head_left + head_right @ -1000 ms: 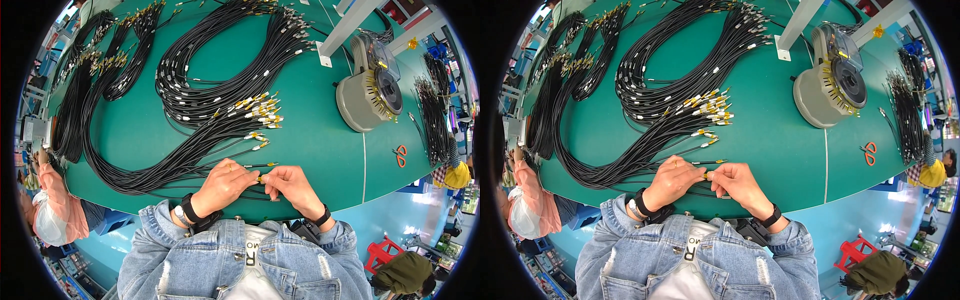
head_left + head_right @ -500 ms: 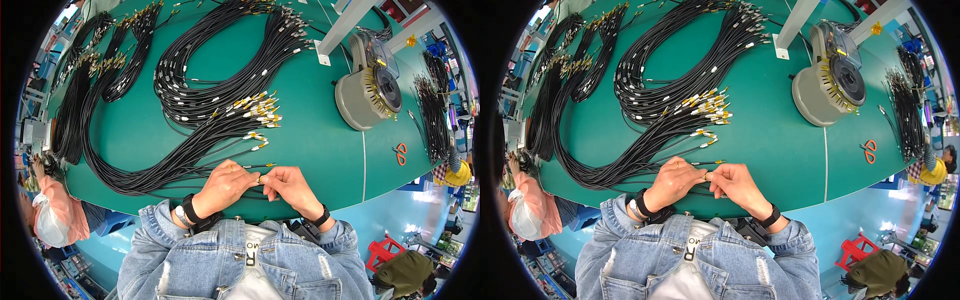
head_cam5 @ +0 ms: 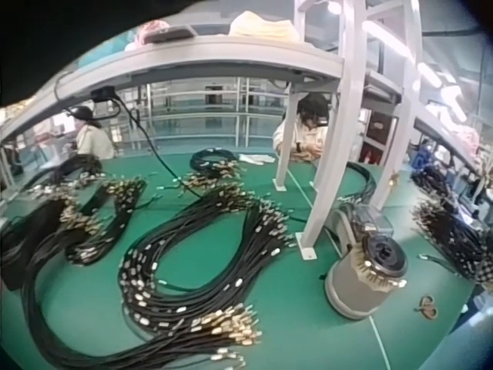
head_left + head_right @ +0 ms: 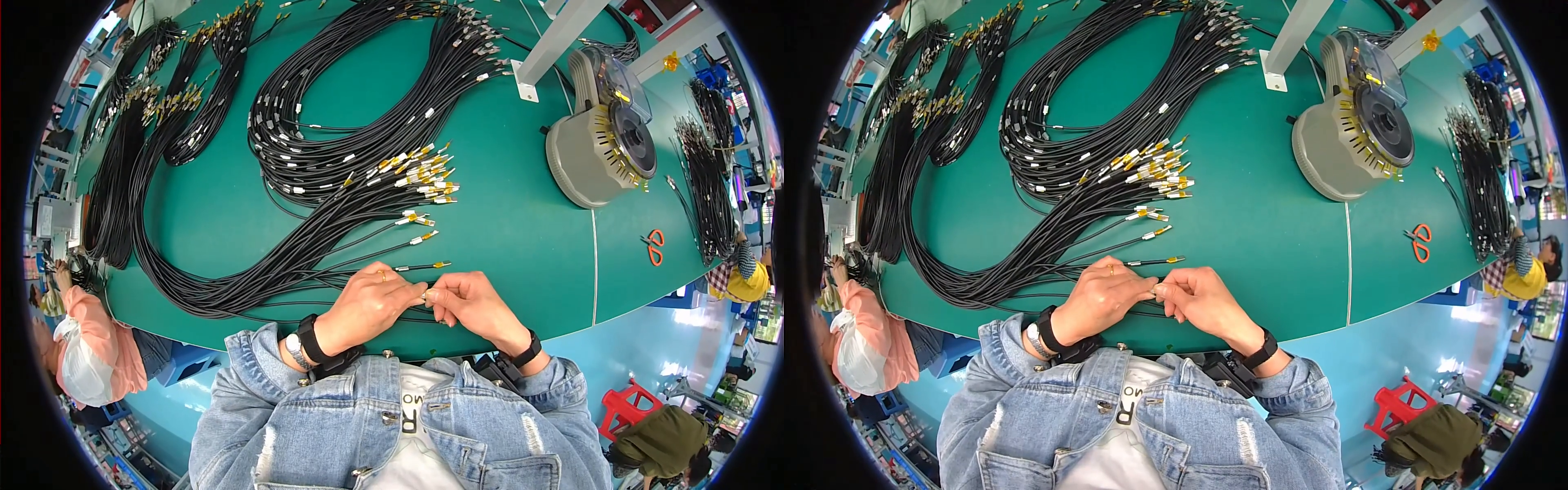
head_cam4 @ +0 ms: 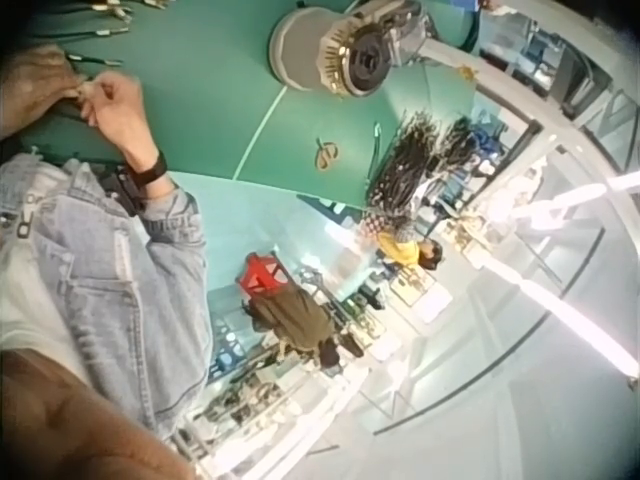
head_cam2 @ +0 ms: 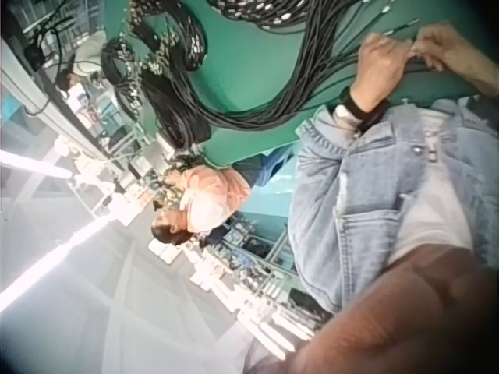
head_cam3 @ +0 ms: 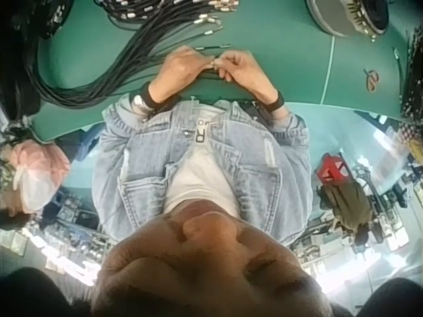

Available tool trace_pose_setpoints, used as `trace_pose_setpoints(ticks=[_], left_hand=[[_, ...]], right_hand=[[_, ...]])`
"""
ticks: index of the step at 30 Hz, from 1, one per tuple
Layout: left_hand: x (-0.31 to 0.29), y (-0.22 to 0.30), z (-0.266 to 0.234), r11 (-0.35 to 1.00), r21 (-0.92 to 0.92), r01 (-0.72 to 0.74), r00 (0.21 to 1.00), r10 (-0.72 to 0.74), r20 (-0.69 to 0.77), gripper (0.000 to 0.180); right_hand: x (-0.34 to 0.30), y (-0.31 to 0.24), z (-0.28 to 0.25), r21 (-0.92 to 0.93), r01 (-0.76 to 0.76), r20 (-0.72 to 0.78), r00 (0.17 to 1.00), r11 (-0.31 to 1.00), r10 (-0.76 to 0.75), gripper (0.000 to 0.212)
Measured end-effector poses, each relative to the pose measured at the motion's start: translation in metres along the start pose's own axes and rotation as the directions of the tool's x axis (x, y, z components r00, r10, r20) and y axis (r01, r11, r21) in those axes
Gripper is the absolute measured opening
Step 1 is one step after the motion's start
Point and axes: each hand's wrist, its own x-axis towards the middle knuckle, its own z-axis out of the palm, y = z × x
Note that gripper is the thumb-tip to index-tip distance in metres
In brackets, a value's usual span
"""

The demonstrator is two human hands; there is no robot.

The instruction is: The person gathers a bundle of cables and places them on the table. They then pick up individual cables and slide a small metal component onto the end of each one.

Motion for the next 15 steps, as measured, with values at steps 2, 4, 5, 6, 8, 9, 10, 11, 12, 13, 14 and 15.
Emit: trace_pose_setpoints(ticks=[2,4,5,6,8,9,10,11,12,13,14,15], left_hand=[[0.0004,0.0,0.0,1.0,-0.008,-0.004,1.0,0.004,0.008,0.015],[0.0009,-0.0004,-0.0002,1.0,-0.022,-0.013,1.0,0.013,0.021,0.013],[0.0012,-0.0004,-0.0005,1.0,-0.021,-0.012,1.0,0.013,0.021,0.013],[0.0015,-0.0003,-0.0009,1.0,-0.023,-0.008,1.0,0.009,0.028,0.013],[0.0018,0.0004,-0.0018,1.0,-0.027,0.001,0.999,0.0,0.043,0.012],[0.0021,0.0011,-0.0018,1.0,-0.027,0.001,0.999,0.0,0.041,0.012],[0.0025,0.0022,-0.0014,1.0,-0.027,0.011,0.999,-0.01,0.031,0.013],[0.0028,0.0033,-0.001,0.999,-0.027,0.021,1.0,-0.02,0.021,0.014],[0.0028,0.0043,-0.0011,0.999,-0.027,0.031,0.999,-0.031,0.011,0.015],[0.0024,0.0054,-0.0019,0.999,-0.027,0.031,0.999,-0.031,0.01,0.015],[0.0011,0.0063,-0.0032,0.999,-0.018,0.042,0.999,-0.042,-0.002,0.016],[0.0,0.0071,-0.0048,0.999,-0.008,0.054,0.998,-0.054,-0.015,0.018]], right_hand=[[0.0002,0.0004,0.0001,-0.067,0.003,0.001,1.0,0.998,-0.003,0.027],[0.0005,0.0003,-0.0006,-0.072,0.005,0.006,1.0,0.997,-0.004,0.027],[0.0007,0.0003,-0.0011,-0.078,0.007,0.011,1.0,0.997,-0.006,0.028],[0.0006,0.0003,-0.0014,-0.083,0.009,0.017,1.0,0.996,-0.008,0.028],[0.0003,0.0009,-0.002,-0.058,0.02,0.02,1.0,0.998,-0.019,0.028],[0.0003,0.0011,-0.0026,-0.033,0.031,0.023,0.999,0.999,-0.03,0.028],[0.0001,0.0011,-0.0031,-0.008,0.041,0.024,0.999,0.999,-0.041,0.028],[-0.0002,0.0009,-0.0034,-0.009,0.042,0.025,0.999,0.999,-0.041,0.028],[-0.0007,0.0006,-0.0035,0.018,0.034,0.023,0.999,0.999,-0.034,0.028],[-0.0013,0.0003,-0.0038,0.046,0.026,0.022,0.999,0.999,-0.027,0.029],[-0.0016,0.0002,-0.0039,0.075,0.017,0.022,1.0,0.997,-0.019,0.029],[-0.0025,-0.0006,-0.0047,0.074,0.017,0.022,1.0,0.997,-0.019,0.029]])
